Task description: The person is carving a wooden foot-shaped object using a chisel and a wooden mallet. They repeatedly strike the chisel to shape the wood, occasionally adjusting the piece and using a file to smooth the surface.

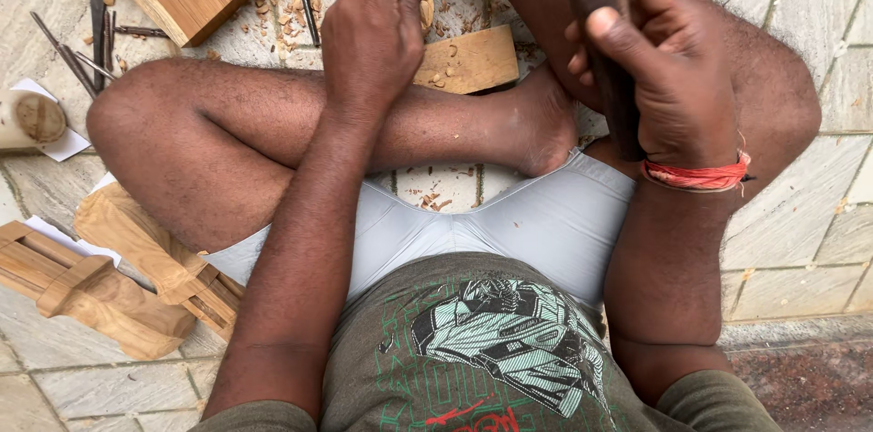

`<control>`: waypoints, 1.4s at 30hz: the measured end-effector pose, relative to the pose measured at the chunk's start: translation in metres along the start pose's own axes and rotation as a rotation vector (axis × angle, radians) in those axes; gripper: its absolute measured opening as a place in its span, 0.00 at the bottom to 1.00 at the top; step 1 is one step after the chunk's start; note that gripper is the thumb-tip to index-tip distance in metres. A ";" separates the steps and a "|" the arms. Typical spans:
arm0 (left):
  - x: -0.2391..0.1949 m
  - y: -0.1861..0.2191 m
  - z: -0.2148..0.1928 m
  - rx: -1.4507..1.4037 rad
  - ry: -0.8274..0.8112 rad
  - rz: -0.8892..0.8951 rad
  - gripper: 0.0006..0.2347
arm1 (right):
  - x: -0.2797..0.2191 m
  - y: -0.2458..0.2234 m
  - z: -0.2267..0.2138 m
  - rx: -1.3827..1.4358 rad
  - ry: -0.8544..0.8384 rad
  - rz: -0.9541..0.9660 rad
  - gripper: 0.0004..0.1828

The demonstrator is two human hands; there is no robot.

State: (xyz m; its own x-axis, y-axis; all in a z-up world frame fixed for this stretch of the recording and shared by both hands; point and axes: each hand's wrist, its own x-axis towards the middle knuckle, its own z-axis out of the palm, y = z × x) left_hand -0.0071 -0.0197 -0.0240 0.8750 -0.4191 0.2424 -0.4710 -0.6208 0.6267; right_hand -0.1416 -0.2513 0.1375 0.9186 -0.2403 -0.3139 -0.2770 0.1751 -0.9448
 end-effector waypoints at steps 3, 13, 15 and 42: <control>0.005 0.001 -0.006 -0.248 -0.010 -0.296 0.08 | 0.004 0.012 -0.013 0.157 0.023 0.008 0.31; -0.005 0.003 -0.014 -0.242 0.069 -0.146 0.06 | 0.011 0.024 -0.015 0.214 0.031 0.000 0.34; -0.008 0.005 -0.015 -0.165 0.101 -0.041 0.06 | 0.011 0.024 -0.013 0.187 0.033 -0.003 0.34; 0.006 -0.006 -0.030 -0.274 -0.020 -0.142 0.07 | -0.010 0.047 -0.017 0.075 0.194 -0.314 0.25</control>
State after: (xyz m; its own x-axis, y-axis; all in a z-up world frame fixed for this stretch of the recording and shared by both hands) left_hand 0.0039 0.0013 -0.0046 0.9263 -0.3554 0.1251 -0.2939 -0.4739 0.8301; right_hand -0.1685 -0.2569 0.0945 0.8832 -0.4682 -0.0282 0.0380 0.1315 -0.9906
